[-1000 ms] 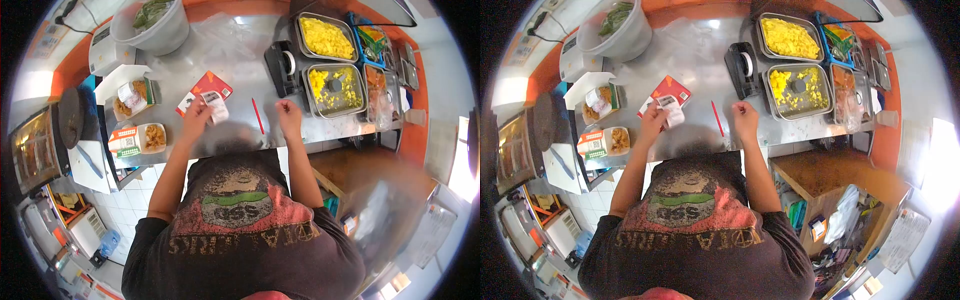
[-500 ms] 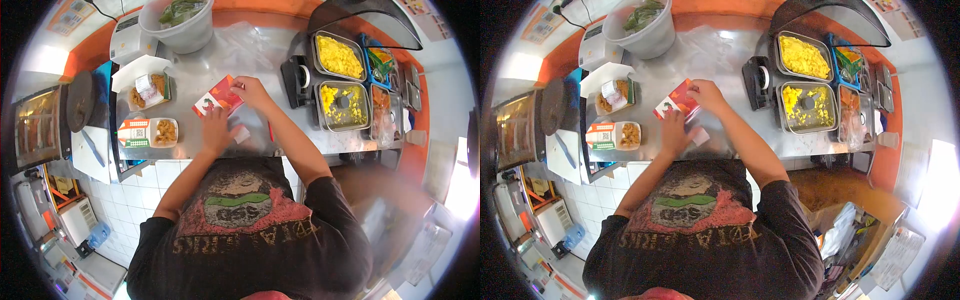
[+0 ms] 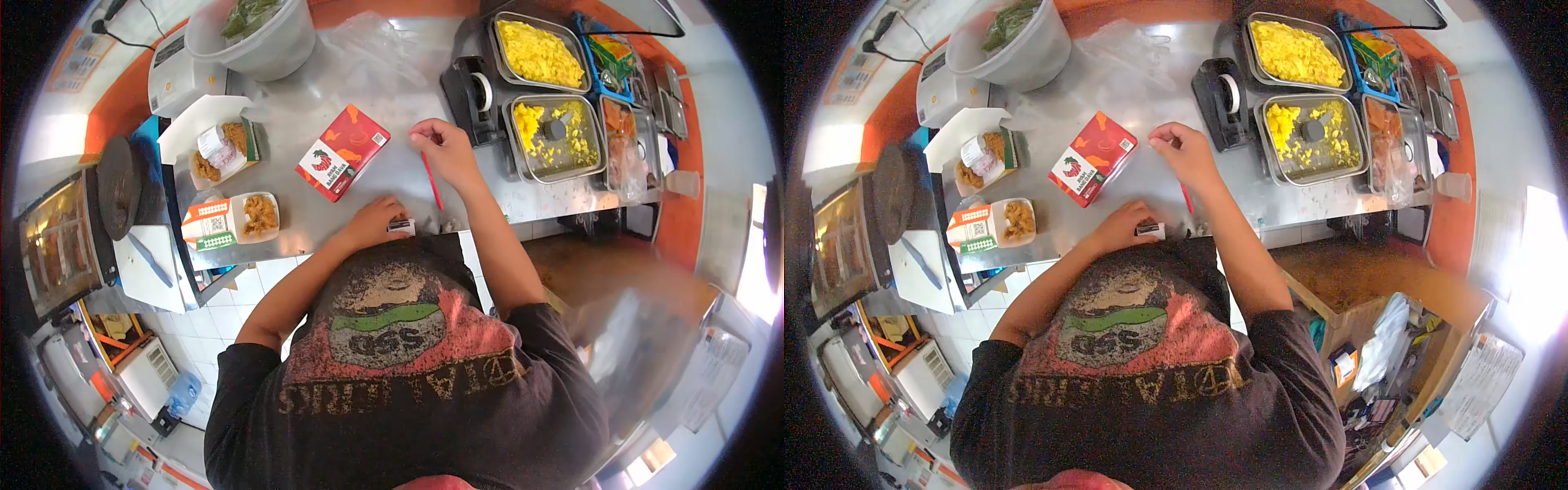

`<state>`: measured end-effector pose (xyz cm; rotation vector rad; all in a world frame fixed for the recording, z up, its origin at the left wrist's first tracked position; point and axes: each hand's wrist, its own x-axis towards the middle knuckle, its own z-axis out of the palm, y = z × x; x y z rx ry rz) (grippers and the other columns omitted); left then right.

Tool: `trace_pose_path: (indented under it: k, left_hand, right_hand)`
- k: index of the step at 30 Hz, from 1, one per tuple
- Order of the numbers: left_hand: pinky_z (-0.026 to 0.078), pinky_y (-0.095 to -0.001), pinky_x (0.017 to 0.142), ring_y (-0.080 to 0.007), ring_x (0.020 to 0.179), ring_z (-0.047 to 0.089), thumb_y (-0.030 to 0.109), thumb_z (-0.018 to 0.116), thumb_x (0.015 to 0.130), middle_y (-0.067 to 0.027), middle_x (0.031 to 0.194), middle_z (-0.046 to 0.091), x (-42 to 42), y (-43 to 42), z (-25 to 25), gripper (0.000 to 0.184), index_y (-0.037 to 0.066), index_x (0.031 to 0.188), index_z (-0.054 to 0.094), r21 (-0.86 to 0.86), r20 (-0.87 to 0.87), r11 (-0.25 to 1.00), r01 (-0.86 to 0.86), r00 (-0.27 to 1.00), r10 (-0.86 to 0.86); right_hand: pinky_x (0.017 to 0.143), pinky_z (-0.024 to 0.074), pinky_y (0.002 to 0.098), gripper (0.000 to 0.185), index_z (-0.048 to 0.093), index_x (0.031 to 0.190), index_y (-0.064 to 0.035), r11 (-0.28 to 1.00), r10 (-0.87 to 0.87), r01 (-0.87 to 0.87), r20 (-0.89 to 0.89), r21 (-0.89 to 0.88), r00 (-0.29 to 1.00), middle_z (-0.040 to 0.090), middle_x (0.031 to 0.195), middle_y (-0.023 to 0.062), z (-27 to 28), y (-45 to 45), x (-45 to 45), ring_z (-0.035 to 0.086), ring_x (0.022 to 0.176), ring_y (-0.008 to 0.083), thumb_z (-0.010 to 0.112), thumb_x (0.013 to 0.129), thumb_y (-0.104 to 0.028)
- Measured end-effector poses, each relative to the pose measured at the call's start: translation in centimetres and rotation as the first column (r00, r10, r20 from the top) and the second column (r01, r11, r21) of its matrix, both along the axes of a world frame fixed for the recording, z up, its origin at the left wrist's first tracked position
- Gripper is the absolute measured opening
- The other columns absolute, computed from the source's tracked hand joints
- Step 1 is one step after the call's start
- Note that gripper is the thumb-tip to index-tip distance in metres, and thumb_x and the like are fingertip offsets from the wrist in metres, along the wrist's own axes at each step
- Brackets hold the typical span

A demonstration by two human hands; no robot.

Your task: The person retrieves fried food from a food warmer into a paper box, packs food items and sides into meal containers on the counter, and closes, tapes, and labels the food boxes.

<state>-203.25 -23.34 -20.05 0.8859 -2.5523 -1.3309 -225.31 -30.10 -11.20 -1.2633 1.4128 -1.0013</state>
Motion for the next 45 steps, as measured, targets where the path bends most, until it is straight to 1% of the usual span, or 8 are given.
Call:
trace_pose_path:
  k: [3, 7, 18, 22, 24, 28, 37, 45]
  left_hand:
    - [0.05, -0.0451, 0.084, -0.0375, 0.092, 0.063, 0.048, 0.072, 0.082, -0.0141, 0.1, 0.067, -1.2, 0.1, 4.9, 0.048, 0.007, 0.106, 0.065, 0.078, 0.447, 0.851, -0.519, 0.781, 0.436]
    - [0.051, -0.0414, 0.072, -0.0332, 0.07, 0.064, 0.05, 0.067, 0.086, -0.0134, 0.08, 0.067, 0.2, -0.1, 2.7, 0.051, 0.001, 0.098, 0.067, 0.305, 0.589, 0.866, -0.396, 0.793, 0.155]
    - [0.05, -0.0329, 0.079, -0.0136, 0.086, 0.062, 0.019, 0.064, 0.092, -0.0052, 0.091, 0.068, 2.2, -3.7, 9.1, 0.026, 0.001, 0.11, 0.062, 0.649, -0.219, 0.615, -0.448, 0.664, 0.715]
    - [0.05, -0.0332, 0.074, -0.016, 0.082, 0.064, 0.017, 0.064, 0.091, -0.0094, 0.089, 0.068, 6.7, -8.2, 9.0, 0.027, 0.001, 0.113, 0.061, 0.66, -0.086, 0.519, -0.543, 0.632, 0.77]
    - [0.05, -0.0334, 0.068, -0.0179, 0.073, 0.065, 0.016, 0.066, 0.089, -0.0102, 0.079, 0.066, 8.5, -9.4, 8.4, 0.025, 0.001, 0.108, 0.061, -0.018, 0.133, 0.77, -0.638, 0.762, 0.634]
    - [0.049, -0.0324, 0.067, -0.0168, 0.074, 0.064, 0.014, 0.066, 0.088, -0.0108, 0.075, 0.065, 10.6, -9.8, 8.3, 0.025, 0.002, 0.109, 0.061, -0.084, 0.222, 0.712, -0.697, 0.683, 0.695]
    - [0.049, -0.0283, 0.066, -0.0099, 0.077, 0.058, 0.008, 0.062, 0.086, -0.004, 0.095, 0.066, 7.1, -9.0, 6.0, 0.013, 0.001, 0.095, 0.058, 0.777, -0.285, 0.58, -0.245, 0.684, 0.671]
    - [0.051, -0.0407, 0.072, -0.0316, 0.085, 0.063, 0.011, 0.064, 0.079, -0.0119, 0.098, 0.06, 8.3, -8.9, 7.3, 0.022, 0.008, 0.101, 0.062, -0.195, -0.026, 0.6, -0.776, 0.615, 0.788]
  right_hand:
    - [0.065, 0.0439, 0.022, 0.012, 0.069, 0.096, -0.0022, 0.997, -0.077, 0.077, 0.011, -0.001, 0.997, 0.066, 0.08, -0.0014, 0.0, 1.1, -0.9, 0.053, 0.07, 0.005, 0.069, 0.087, -0.011]
    - [0.068, 0.0437, 0.0204, 0.012, 0.069, 0.096, -0.0021, 0.989, -0.136, 0.133, 0.031, 0.069, 0.99, 0.065, 0.083, -0.0031, 1.1, 2.2, -1.4, 0.053, 0.073, 0.0035, 0.069, 0.089, -0.011]
    - [0.064, 0.0448, 0.0221, 0.012, 0.068, 0.096, -0.0017, 0.986, -0.167, 0.162, 0.143, 0.051, 0.975, 0.063, 0.077, -0.0015, -0.1, 2.2, -0.8, 0.055, 0.069, 0.0058, 0.068, 0.09, -0.012]
    - [0.064, 0.044, 0.0223, 0.012, 0.068, 0.096, -0.002, 0.991, -0.096, 0.086, 0.102, 0.098, 0.99, 0.064, 0.078, -0.0021, 0.0, 0.5, 0.5, 0.053, 0.07, 0.005, 0.068, 0.089, -0.012]
    - [0.064, 0.0438, 0.0225, 0.013, 0.068, 0.097, -0.0019, 0.998, -0.022, 0.015, 0.102, 0.066, 0.995, 0.064, 0.079, -0.002, -0.9, -0.6, 1.7, 0.053, 0.07, 0.005, 0.068, 0.089, -0.012]
    - [0.068, 0.0434, 0.0213, 0.011, 0.067, 0.097, -0.0016, 0.985, 0.172, -0.174, 0.076, 0.008, 0.982, 0.065, 0.085, -0.0014, -1.1, -2.7, 4.5, 0.053, 0.074, 0.0048, 0.067, 0.09, -0.009]
    - [0.07, 0.045, 0.0223, 0.01, 0.067, 0.097, -0.0011, 0.988, 0.142, -0.149, 0.139, 0.039, 0.98, 0.066, 0.085, -0.0009, 2.1, -5.4, 5.5, 0.055, 0.076, 0.0053, 0.066, 0.09, -0.008]
    - [0.072, 0.0461, 0.0238, 0.012, 0.068, 0.097, -0.001, 0.959, 0.262, -0.264, 0.029, 0.107, 0.965, 0.066, 0.084, -0.0004, -0.3, -4.4, 4.4, 0.056, 0.078, 0.0067, 0.067, 0.089, -0.009]
